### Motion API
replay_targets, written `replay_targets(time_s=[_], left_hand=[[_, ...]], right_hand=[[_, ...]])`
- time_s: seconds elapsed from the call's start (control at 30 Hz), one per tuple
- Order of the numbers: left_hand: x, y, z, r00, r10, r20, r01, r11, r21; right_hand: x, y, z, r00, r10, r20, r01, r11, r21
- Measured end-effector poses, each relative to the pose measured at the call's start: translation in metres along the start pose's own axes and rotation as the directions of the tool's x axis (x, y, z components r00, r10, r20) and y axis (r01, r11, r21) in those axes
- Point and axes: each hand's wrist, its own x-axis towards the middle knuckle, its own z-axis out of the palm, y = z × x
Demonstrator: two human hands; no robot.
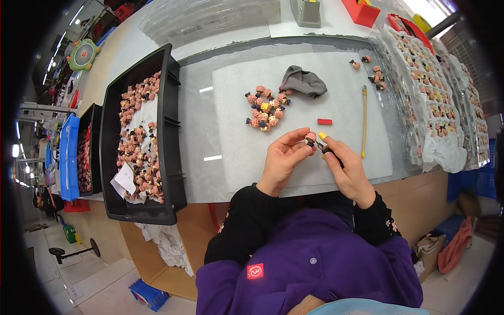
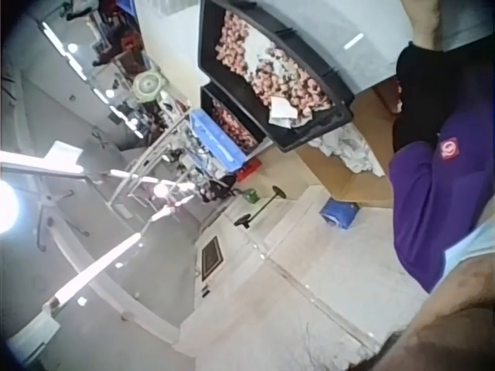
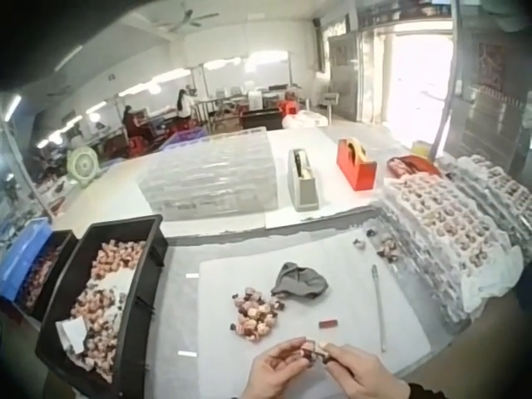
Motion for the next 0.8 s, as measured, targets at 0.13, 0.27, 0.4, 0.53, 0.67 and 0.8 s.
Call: replay_targets(time_s=[0.13,0.27,0.4,0.53,0.67,0.8], left_hand=[[-0.0005,-0.0005,0.0004,1.000,-0.005,0.010,0.005,1.000,0.015],[-0.0010,0.0003,0.0012,1.000,-0.004,0.015,0.004,1.000,0.008],[-0.0013,0.0003,0.0002,1.000,0.004,0.020,-0.005,1.000,0.026],[-0.0009,0.0001,0.0002,1.000,0.002,0.019,-0.003,1.000,0.019],[-0.0011,0.0006,0.0009,1.000,0.005,0.017,-0.005,1.000,0.016],[-0.0009,-0.0006,0.0004,1.000,0.012,0.022,-0.013,1.000,0.025]], right_hand=[[-0.0004,0.0005,0.0007,1.000,-0.024,-0.004,0.024,1.000,-0.003],[-0.0006,-0.0007,-0.0005,0.999,0.004,0.045,-0.003,1.000,-0.027],[0.0004,-0.0027,-0.0001,0.998,0.004,0.055,-0.002,0.999,-0.046],[0.0006,-0.0032,0.0003,0.999,-0.012,0.039,0.014,0.998,-0.057],[0.0007,-0.0028,0.0019,0.999,-0.030,0.024,0.031,0.998,-0.046],[0.0006,-0.0030,0.0018,0.999,-0.022,0.027,0.024,0.999,-0.045]])
